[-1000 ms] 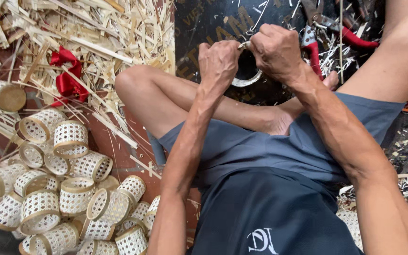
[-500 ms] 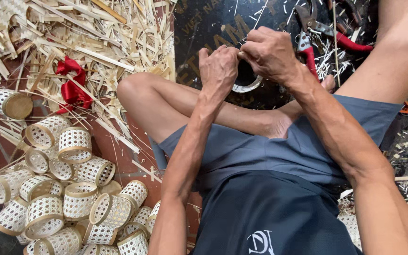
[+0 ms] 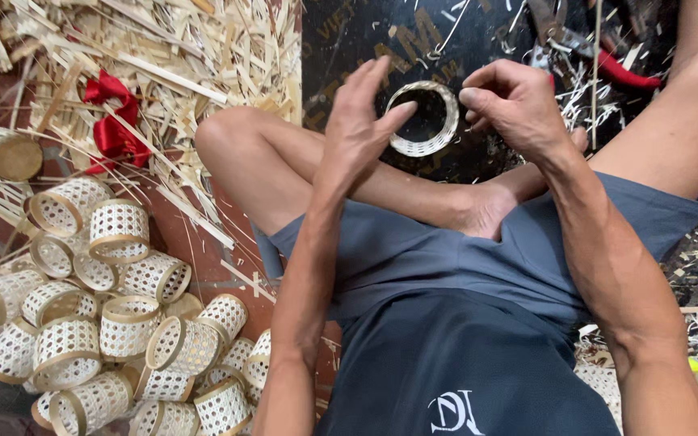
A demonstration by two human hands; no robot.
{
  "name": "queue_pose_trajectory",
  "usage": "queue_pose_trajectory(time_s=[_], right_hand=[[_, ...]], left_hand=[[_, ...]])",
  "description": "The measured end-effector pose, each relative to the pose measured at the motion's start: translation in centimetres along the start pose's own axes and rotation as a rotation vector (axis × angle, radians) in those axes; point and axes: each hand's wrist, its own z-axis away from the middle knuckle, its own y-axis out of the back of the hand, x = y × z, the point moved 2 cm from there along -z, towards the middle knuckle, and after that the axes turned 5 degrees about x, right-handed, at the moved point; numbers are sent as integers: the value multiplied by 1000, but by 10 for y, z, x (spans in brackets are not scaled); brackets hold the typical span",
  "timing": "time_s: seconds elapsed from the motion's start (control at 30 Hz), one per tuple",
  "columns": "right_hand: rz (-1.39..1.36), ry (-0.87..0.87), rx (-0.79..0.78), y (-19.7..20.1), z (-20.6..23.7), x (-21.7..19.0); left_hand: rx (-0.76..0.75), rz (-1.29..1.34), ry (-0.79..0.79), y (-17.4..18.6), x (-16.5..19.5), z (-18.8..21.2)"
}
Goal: The person assembles small woven bamboo baskets on the workshop floor. They apply glue from a squeeze bottle to a woven cylinder, cut a strip of woven bamboo matting with scissors, wrap the strip around a bamboo ring, press it into place, shape the cylinder over a gray PVC pipe form, and trim excess material with pliers and a small blade.
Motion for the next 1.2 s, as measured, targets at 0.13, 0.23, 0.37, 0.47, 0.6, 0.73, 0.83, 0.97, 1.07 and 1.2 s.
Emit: queue_pose_trajectory(time_s=[0.13, 0.23, 0.37, 0.47, 0.6, 0.73, 0.83, 0.97, 1.07, 1.2], right_hand=[[-157, -114, 28, -9, 10, 10], [-192, -133, -7, -15, 12, 14], [-162, -131, 3, -14, 14, 18], [-139, -126, -5, -14, 14, 19], [-131, -135, 21, -16, 15, 16], [-144, -85, 41, -17, 24, 3], [386, 521, 174, -18, 40, -17], [335, 604, 223, -21, 54, -19], [342, 627, 244, -21, 56, -15], [350, 646, 270, -20, 55, -10]], left_hand=[[-65, 646, 874, -4, -18, 40], [-60, 905, 924, -20, -22, 56], [-43, 928, 991, -29, -27, 64], [-26, 908, 1005, -28, -28, 64], [-5, 923, 990, -25, -24, 65], [13, 958, 960, -20, -18, 66], [82, 906, 676, -12, -3, 68], [179, 758, 397, 1, 14, 69], [204, 589, 245, 8, 22, 66], [215, 516, 192, 11, 29, 62]])
